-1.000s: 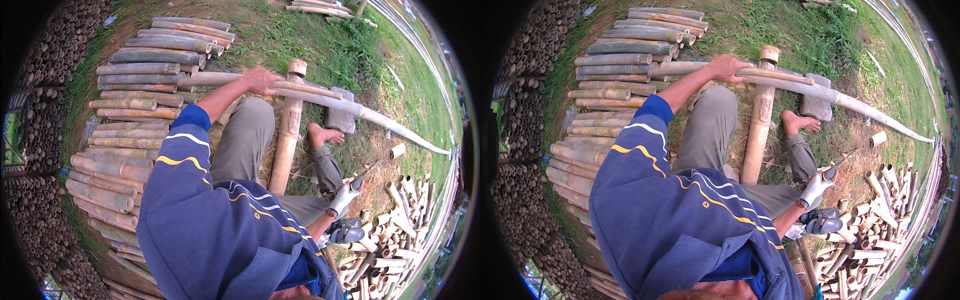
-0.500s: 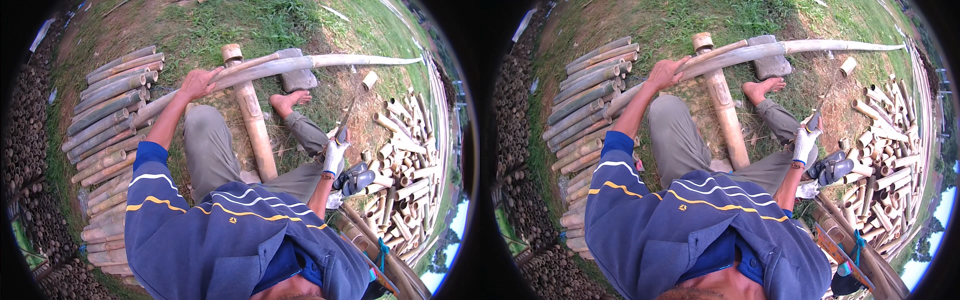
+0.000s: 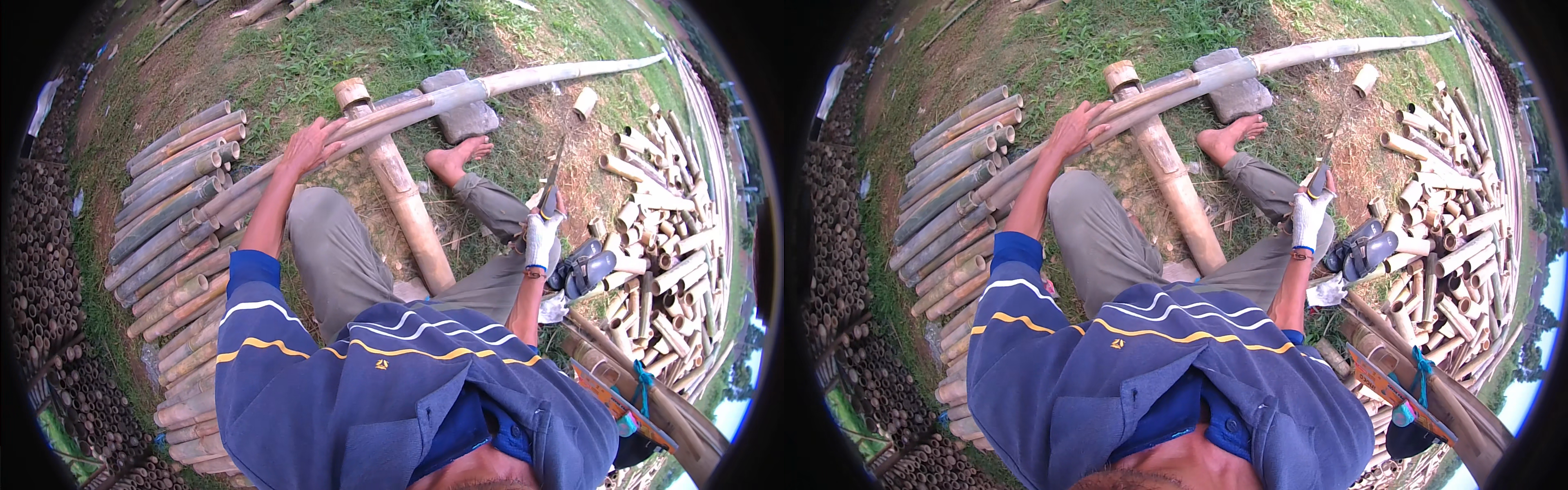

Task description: The person sits on the ground and repeatedly cuts bamboo poles into short segments using a hand saw. The person positions each pole on a makeshift support, saws through it, and then places the cut pieces aside.

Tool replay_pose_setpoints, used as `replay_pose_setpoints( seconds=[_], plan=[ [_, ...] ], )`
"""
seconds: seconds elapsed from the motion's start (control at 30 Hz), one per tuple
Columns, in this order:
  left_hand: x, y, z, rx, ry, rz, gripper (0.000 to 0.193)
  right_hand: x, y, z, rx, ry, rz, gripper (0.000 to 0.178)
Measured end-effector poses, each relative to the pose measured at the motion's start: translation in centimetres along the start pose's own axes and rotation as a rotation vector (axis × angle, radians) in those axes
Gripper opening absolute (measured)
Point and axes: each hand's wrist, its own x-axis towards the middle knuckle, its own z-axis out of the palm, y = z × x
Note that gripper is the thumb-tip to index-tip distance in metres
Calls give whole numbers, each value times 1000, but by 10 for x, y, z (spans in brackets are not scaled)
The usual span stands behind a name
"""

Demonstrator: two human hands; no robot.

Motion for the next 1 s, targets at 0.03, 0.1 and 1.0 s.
replay_pose_setpoints(
  seconds=[0.03, 0.1, 1.0],
  plan=[
    [-5, -6, 0, -26, 41, -2, 63, 1, -3, 0, -1, -2, -18, 85],
    [-13, -23, 7, -80, 119, -10, 59, 6, 0, 0, -14, -4, -28, 85],
    [-11, -23, 14, -68, 302, 22, 57, -1, -5, 4, -56, -16, 18, 84]
  ],
)
